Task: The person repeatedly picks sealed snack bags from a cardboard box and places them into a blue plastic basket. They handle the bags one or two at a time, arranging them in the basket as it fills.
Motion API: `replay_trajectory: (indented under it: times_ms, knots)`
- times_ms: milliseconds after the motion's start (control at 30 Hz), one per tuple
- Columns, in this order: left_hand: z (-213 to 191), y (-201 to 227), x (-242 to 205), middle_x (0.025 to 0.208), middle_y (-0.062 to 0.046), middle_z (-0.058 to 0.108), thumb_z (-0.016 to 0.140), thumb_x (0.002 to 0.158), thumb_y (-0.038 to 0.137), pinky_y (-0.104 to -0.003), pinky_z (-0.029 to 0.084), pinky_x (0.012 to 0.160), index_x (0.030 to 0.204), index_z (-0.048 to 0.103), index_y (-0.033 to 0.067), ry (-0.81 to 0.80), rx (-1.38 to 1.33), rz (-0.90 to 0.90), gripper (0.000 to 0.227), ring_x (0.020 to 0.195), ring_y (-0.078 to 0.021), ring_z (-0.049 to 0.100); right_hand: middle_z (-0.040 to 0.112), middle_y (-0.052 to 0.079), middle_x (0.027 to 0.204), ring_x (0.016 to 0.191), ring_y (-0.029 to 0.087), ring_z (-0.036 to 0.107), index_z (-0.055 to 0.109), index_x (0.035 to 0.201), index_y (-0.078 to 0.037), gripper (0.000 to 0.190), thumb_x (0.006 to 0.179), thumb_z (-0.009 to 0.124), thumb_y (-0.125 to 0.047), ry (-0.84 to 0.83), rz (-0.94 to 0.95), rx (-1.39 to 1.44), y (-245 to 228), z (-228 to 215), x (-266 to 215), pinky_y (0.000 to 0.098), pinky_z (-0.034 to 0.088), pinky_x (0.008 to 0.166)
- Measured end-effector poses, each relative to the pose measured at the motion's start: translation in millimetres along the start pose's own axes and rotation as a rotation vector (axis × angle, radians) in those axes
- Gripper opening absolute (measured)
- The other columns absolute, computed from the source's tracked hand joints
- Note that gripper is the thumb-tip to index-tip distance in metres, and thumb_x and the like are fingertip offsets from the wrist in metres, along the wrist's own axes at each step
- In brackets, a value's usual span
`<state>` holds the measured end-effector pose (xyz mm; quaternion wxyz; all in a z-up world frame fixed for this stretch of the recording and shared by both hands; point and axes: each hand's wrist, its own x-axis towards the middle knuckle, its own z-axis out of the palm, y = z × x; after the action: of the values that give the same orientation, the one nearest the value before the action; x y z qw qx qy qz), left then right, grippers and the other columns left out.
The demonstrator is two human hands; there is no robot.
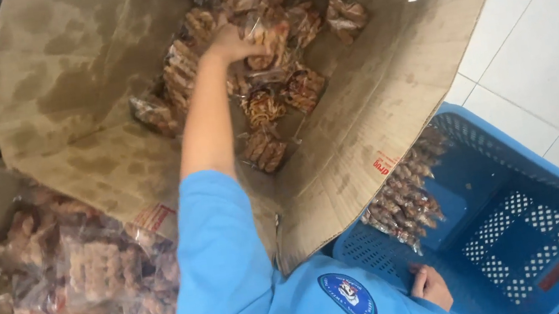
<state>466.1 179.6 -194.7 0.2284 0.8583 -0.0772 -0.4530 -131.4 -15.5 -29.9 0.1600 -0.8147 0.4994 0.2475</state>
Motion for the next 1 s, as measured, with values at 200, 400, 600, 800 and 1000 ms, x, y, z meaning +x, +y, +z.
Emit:
replay_trajectory:
  times_ms: [200,400,600,800,1000]
  knots:
    - [34,47,15,0.155,-0.007,-0.01,0.08,0.067,0.056,-0.041,0.034,0.104,0.097,0.062,0.0022,0.069,0.061,-0.078,0.065,0.138,-0.0317,0.025,0.069,-0.005,0.095,0.095,0.014,0.062,0.07,0.09,-0.023,0.047,0.097,0.025,-0.034,-0.031,0.026,-0.016,-24,-17,-7,0.0268,0.046,0.079]
    - [37,57,-7,0.149,-0.019,0.023,0.062,0.07,0.065,-0.042,0.034,0.101,0.113,0.062,0.0078,0.014,0.444,-0.027,0.071,0.131,-0.0385,0.03,0.068,-0.004,0.095,0.094,0.017,0.061,0.069,0.094,-0.024,0.05,0.097,0.022,-0.039,-0.037,0.005,-0.007,-17,-11,-5,0.0312,0.047,0.075]
    - [-30,102,-124,0.142,-0.018,0.03,0.084,0.061,0.051,-0.047,0.028,0.109,0.144,0.021,0.0057,0.112,0.423,0.115,0.114,0.134,-0.0361,0.02,0.065,-0.005,0.112,0.106,0.016,0.058,0.07,0.104,-0.027,0.034,0.092,0.039,-0.034,-0.285,0.027,0.042,-9,-13,24,0.0329,0.047,0.083]
    - [-28,148,-243,0.05,-0.001,0.049,0.085,0.07,0.063,-0.04,0.036,0.054,0.06,0.069,0.0202,0.766,0.531,0.883,0.047,0.063,-0.0239,0.052,0.071,0.003,0.09,0.083,0.018,0.067,0.066,0.083,-0.01,0.022,0.093,0.047,-0.014,0.037,-0.8,0.456,-75,-79,47,0.0278,0.047,0.071]
    - [63,237,-417,0.103,-0.01,0.054,0.083,0.082,0.044,-0.05,0.035,0.087,0.101,0.077,0.0155,0.797,0.172,1.373,0.035,0.101,-0.0337,0.049,0.041,0.013,0.134,0.121,0.025,0.05,0.035,0.137,-0.003,0.06,0.092,0.061,-0.031,0.113,-1.181,1.192,-102,-158,12,0.0347,0.047,0.098]
